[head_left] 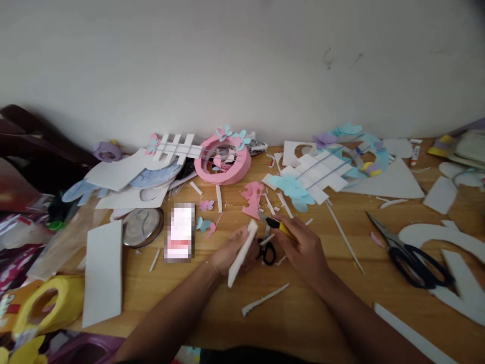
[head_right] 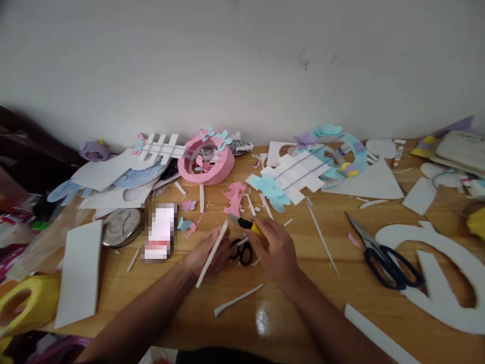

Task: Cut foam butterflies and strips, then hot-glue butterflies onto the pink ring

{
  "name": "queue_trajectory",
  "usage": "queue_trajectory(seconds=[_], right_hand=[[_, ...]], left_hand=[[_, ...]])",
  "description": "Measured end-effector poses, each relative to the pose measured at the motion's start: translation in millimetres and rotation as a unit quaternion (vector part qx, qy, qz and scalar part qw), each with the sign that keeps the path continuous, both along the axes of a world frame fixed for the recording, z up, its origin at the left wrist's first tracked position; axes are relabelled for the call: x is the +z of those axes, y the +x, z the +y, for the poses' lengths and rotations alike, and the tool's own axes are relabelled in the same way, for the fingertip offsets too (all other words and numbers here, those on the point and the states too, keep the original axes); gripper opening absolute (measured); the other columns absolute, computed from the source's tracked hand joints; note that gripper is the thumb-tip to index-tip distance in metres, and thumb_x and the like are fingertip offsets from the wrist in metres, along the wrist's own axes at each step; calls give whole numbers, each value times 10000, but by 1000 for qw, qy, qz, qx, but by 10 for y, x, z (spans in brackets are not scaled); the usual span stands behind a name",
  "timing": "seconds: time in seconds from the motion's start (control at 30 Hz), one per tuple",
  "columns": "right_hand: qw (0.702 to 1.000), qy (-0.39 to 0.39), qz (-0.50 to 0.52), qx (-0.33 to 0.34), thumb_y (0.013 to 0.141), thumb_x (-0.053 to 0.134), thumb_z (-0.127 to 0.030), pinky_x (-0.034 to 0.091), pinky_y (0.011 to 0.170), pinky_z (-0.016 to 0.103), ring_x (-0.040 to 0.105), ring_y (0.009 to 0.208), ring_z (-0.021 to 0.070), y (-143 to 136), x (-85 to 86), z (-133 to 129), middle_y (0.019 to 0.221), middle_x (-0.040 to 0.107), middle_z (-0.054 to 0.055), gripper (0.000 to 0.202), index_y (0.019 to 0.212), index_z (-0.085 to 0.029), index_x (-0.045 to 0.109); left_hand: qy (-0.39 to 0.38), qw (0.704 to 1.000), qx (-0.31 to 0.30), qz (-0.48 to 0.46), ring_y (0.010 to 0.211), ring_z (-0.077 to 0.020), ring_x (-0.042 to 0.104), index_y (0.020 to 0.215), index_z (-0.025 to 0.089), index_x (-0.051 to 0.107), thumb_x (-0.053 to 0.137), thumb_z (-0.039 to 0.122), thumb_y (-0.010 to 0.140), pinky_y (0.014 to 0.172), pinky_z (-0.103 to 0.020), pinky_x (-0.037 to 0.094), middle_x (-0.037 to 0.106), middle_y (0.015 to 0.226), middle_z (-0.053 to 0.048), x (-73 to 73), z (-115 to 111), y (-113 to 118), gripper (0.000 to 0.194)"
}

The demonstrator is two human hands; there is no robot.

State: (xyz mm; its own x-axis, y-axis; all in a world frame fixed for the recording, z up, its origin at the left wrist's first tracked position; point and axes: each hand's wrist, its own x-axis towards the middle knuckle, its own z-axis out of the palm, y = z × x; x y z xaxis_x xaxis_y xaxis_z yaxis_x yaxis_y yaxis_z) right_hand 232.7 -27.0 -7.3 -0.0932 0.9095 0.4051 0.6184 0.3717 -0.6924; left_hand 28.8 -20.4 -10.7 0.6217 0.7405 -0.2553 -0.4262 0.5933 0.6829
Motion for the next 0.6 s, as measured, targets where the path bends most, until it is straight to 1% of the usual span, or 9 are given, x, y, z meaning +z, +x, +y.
queue_trajectory(seconds=[0.03, 0.1, 0.17, 0.2, 0.3, 0.4, 0.47, 0.5, 0.6], right_hand=[[1000, -9, 10, 4, 987, 542, -336, 518, 880, 378, 665, 1003, 235, -21, -25, -20, 1075, 707, 88, 314, 1272, -223, 610], [1000, -21, 14, 12, 994, 521, -341, 518, 897, 377, 662, 1036, 236, -58, -82, -48, 1115, 699, 89, 301, 1265, -228, 591], [999, -30, 16, 16, 991, 524, -359, 529, 883, 372, 664, 1033, 237, -87, -131, -62, 1125, 690, 91, 311, 1272, -232, 556], [999, -33, 21, 12, 981, 542, -370, 536, 869, 368, 664, 1018, 236, -99, -147, -65, 1115, 682, 91, 327, 1277, -233, 536], [998, -18, 54, -15, 963, 567, -341, 546, 849, 364, 643, 968, 225, -136, -152, -62, 1067, 630, 88, 318, 1250, -231, 489], [997, 46, 63, -19, 976, 508, -239, 528, 900, 414, 596, 1015, 235, -156, -118, -47, 1081, 567, 103, 242, 1216, -231, 474], [996, 80, 42, -11, 976, 492, -195, 504, 948, 465, 564, 1088, 256, -145, -101, -36, 1134, 538, 121, 275, 1247, -239, 486], [996, 85, 29, -7, 977, 487, -181, 493, 965, 484, 555, 1115, 264, -132, -101, -30, 1159, 529, 126, 303, 1273, -248, 495], [997, 69, 15, 12, 987, 456, -148, 494, 979, 478, 574, 1147, 260, -81, -134, -16, 1204, 559, 119, 393, 1354, -286, 489]], left_hand=[[-12, 999, 36, -21, 323, -58, 320, 792, 214, 457, 640, 590, 858, 288, -153, 268, 434, 490, 96, 3, 54, -21, 423], [-24, 996, 85, -35, 369, -68, 407, 797, 209, 441, 644, 537, 878, 300, -143, 317, 473, 550, 79, 0, 141, -55, 393], [-26, 993, 109, -27, 443, -78, 509, 814, 197, 449, 663, 519, 871, 351, -148, 399, 524, 626, 55, -23, 181, -69, 391], [-22, 993, 114, -25, 459, -82, 535, 818, 193, 450, 669, 520, 867, 371, -154, 424, 538, 642, 48, -38, 184, -68, 397], [-15, 995, 100, -22, 440, -93, 551, 854, 193, 453, 696, 509, 848, 382, -177, 449, 561, 647, 45, -67, 162, -49, 398], [-22, 997, 79, -11, 446, -110, 568, 946, 205, 463, 721, 470, 835, 396, -207, 479, 594, 688, 38, -37, 137, -31, 386], [-32, 997, 71, -13, 494, -121, 593, 1005, 217, 466, 726, 439, 837, 450, -240, 520, 619, 752, 22, -2, 130, -25, 381], [-38, 997, 70, -19, 529, -126, 605, 1015, 219, 470, 723, 423, 842, 486, -257, 539, 627, 786, 11, 13, 127, -23, 368], [-62, 996, 51, -46, 595, -131, 614, 981, 185, 513, 687, 415, 870, 544, -267, 550, 614, 813, -20, 34, 125, -21, 309]])
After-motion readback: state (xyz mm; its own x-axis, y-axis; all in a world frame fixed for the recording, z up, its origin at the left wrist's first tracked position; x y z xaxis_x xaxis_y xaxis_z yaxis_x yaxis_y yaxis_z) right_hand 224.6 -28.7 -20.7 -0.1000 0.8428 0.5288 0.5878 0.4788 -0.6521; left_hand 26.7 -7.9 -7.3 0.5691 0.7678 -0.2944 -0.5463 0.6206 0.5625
